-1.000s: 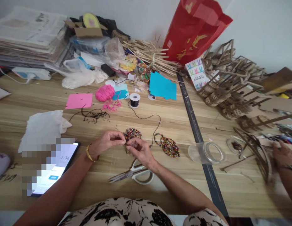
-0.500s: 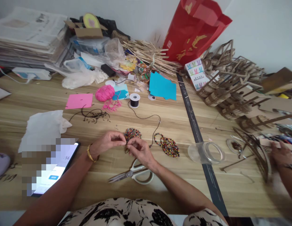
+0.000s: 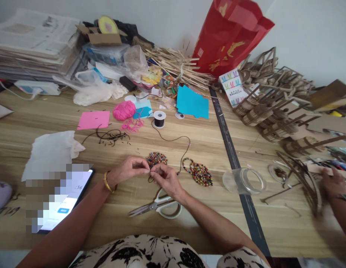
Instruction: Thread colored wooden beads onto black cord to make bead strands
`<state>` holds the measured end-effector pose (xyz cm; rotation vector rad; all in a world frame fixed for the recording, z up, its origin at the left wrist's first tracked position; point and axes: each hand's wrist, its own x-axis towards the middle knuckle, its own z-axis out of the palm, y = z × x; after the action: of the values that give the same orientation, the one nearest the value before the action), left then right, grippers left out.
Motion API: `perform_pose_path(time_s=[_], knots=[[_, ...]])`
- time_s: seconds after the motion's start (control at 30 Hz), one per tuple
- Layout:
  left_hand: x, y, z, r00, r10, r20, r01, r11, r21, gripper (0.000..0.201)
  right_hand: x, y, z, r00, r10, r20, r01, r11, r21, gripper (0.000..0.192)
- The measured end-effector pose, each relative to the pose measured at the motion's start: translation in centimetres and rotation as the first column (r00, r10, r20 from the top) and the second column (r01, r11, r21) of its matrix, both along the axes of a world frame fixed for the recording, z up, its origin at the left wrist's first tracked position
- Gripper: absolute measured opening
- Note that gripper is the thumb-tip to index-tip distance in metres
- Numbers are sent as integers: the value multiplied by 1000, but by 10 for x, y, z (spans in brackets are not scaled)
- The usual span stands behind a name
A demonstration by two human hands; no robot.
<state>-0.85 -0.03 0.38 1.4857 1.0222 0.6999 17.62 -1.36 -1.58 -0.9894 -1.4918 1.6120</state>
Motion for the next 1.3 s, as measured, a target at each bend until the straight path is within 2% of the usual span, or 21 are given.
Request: perform_pose_path(time_s=[0.33,0.57,0.7,0.93,1.13,1.3], knots=[[0,1,2,998,28,-56,-26,999,47,12,2,0,-3,999,17,29,-18,1000,23,24],[-3,1,2,969,146,-198,-108,976,188,10,2,1,-2,1000,-14,25,13,999,50,23],[0,0,0,942,121,-313,-35,963,268,7,3,1,-2,999,-22,39,19,997,69,25],[5,-1,-7,844,88,-530,138,918,373,9,4,2,-5,999,-21,50,17,997,75,27],[6,-2,-12,821,80,-565,191,895,404,12,3,2,-6,998,-19,53,15,997,78,28],[8,-3,-10,814,83,-574,197,892,407,13,3,1,-4,998,-16,64,11,997,79,27]])
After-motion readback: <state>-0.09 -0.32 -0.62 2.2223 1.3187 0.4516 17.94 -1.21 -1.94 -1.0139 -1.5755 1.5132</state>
